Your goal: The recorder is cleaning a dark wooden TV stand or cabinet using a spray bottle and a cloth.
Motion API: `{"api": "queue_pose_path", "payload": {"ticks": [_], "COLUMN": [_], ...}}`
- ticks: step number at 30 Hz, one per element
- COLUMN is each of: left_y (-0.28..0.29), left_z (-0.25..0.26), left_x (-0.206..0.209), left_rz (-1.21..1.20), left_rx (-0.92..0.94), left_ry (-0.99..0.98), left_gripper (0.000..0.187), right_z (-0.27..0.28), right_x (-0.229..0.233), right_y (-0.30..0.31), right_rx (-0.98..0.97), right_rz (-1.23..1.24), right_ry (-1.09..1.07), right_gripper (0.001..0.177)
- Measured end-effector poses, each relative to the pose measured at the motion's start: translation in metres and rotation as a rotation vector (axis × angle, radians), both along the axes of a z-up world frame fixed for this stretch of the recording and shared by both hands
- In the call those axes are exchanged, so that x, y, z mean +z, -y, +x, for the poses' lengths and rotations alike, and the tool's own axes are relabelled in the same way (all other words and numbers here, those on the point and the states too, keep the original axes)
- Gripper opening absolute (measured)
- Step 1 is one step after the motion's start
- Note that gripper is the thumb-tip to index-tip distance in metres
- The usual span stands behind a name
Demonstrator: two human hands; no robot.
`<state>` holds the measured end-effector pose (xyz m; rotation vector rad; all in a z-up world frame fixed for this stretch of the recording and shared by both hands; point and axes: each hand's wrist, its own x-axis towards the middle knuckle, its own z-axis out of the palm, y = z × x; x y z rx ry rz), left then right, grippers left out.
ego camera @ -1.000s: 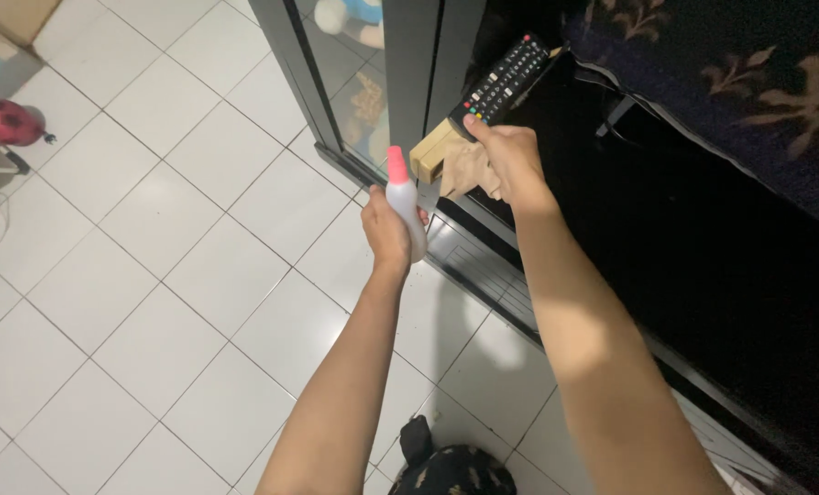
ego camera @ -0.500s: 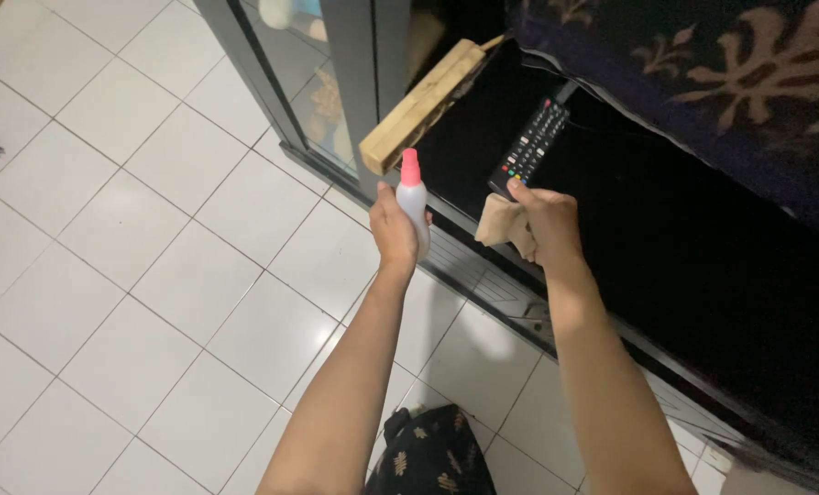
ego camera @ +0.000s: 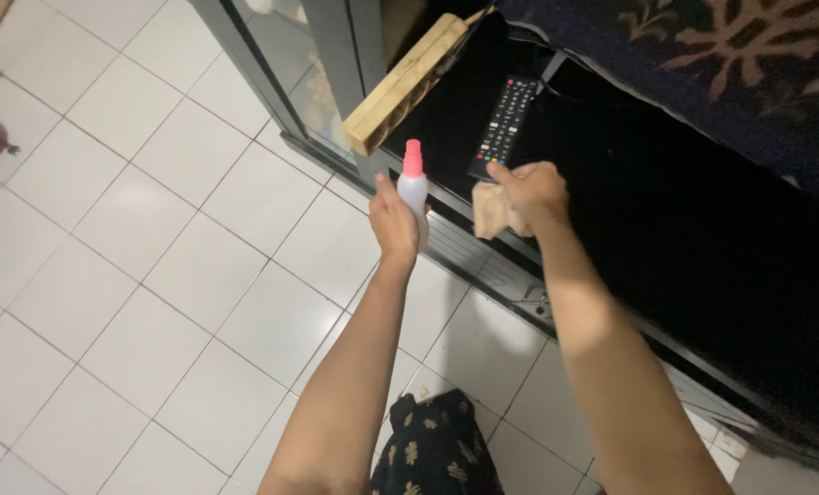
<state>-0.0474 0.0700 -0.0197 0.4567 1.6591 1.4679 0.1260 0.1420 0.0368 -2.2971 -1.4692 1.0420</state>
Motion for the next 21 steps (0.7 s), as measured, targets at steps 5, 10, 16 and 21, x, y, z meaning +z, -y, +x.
{"api": "queue_pose_path", "payload": {"ticks": [5,10,16,21], "left_y": [0.002,-0.001,-0.017,-0.039], "left_z": [-0.019,-0.036,-0.058,-0.074], "left_x": [-0.003,0.000,-0.009,-0.028], "left_rz": [0.037,0.061,0.029,-0.002], "left_rx": [-0.006,-0.018,0.086,-0.037], "left_ry": [0.043,0.107,-0.019,0.334], "left_gripper": [0.067,0.066,0.045,0.072], "right_z": [0.020,0.016,-0.021,-0.054], "right_x": [0.045,0.058,0.019,-0.059], "right_y": [0.021,0.013,-0.006,-0.022], "right_rx": [0.072,0.015,-0.137,-0.192], "right_rz": [0.031,0.088,0.273,0.360], "right_ry": [0.118,0.001,-1.027,-1.123], "right_gripper": [0.048,0.036,0.023,0.038]}}
